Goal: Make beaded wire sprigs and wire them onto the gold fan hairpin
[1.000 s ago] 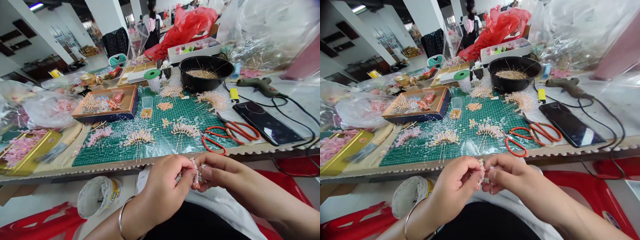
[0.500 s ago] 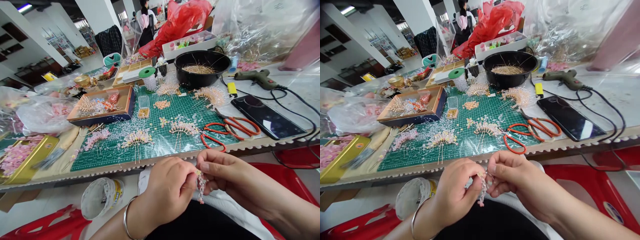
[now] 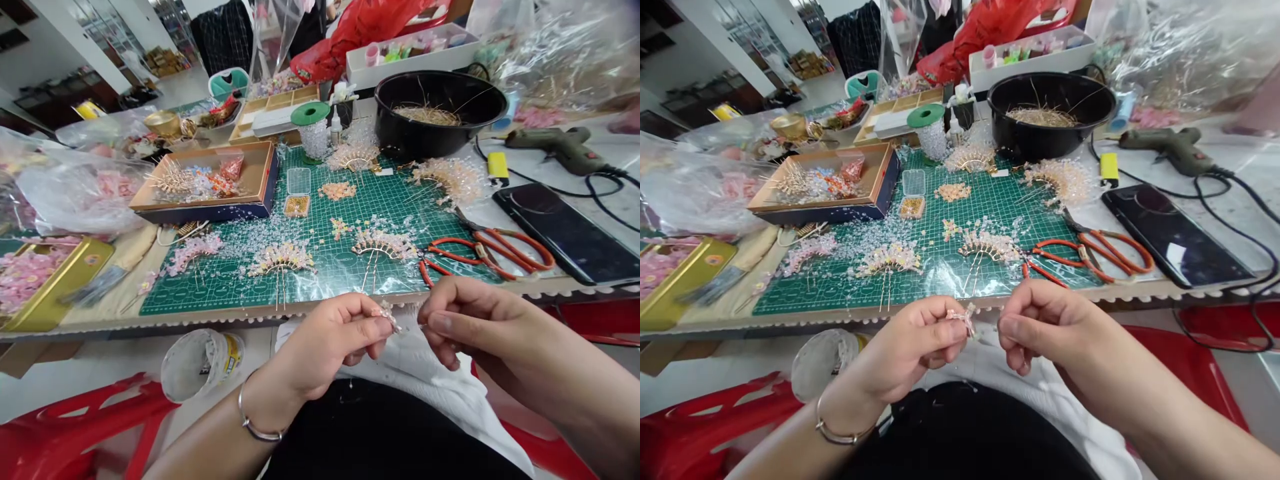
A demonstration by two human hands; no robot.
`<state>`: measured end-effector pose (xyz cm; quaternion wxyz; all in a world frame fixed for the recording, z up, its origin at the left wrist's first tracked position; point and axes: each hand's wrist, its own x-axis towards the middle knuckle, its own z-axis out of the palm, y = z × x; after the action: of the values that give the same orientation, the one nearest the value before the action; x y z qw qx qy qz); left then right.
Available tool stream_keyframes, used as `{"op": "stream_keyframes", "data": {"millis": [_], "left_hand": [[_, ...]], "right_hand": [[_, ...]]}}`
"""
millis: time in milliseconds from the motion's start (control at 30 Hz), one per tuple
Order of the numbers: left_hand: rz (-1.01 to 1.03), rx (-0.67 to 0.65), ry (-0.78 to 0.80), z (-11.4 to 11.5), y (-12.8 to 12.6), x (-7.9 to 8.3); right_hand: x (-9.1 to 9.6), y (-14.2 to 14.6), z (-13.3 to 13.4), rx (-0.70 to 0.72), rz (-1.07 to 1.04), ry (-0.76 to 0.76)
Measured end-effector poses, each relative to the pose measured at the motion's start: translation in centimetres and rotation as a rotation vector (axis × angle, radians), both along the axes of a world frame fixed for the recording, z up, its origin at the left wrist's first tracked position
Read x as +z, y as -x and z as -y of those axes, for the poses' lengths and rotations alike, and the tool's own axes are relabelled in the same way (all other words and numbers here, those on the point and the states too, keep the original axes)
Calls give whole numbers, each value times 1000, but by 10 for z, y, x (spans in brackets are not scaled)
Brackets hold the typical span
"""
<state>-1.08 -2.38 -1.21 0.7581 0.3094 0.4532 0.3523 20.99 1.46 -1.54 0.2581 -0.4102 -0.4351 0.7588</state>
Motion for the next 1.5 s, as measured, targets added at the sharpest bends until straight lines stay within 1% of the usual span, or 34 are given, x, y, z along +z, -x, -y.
{"op": "stream_keyframes", "data": {"millis": [100,233,400,533,600,700,767,833,900,967,1033,1067,1100,1133,1200,1300,1367,1433,1500], "left_hand": [[83,12,45,-1,0,-1],[75,50,-1,-1,-1,-3],[-36,39,-127,2,-1,-7],[-152,42,-236,5,-2,-6],[-187,34,-271,6,-2,-4],[-223,30,-281,6,-1,-3],[-231,32,-277,5,0,-2],[-227,38,-270,4,0,-1],[-221,50,-265,3,0,0],[-210,64,-257,2,-2,1],[-206,74,-247,1,-5,2],[-213,74,-246,1,-6,2],[-230,73,-254,1,-7,1],[-254,72,-274,2,-7,0],[-328,78,-360,3,-7,-2],[-494,102,-592,5,-4,-6],[-577,103,-736,6,-2,-7],[-609,91,-797,8,-1,-6],[-620,83,-788,9,0,-5]], "right_hand": [[0,3,0,5,-45,54],[-4,4,2,-3,-78,91],[-7,4,3,-13,-95,76],[-6,8,4,-2,-112,56],[-6,9,4,-1,-115,50],[-8,8,4,2,-92,26],[-10,5,5,40,-12,-59],[-12,4,7,76,124,-184],[-11,5,11,101,329,-380],[-9,9,16,113,530,-624],[-7,13,21,126,673,-852],[-6,16,22,128,698,-912],[-5,17,23,133,710,-939],[-4,18,22,140,711,-931],[0,17,19,162,670,-835],[6,14,10,139,546,-600],[9,13,4,155,475,-484],[9,15,0,218,428,-392],[7,19,-3,257,374,-296]]}}
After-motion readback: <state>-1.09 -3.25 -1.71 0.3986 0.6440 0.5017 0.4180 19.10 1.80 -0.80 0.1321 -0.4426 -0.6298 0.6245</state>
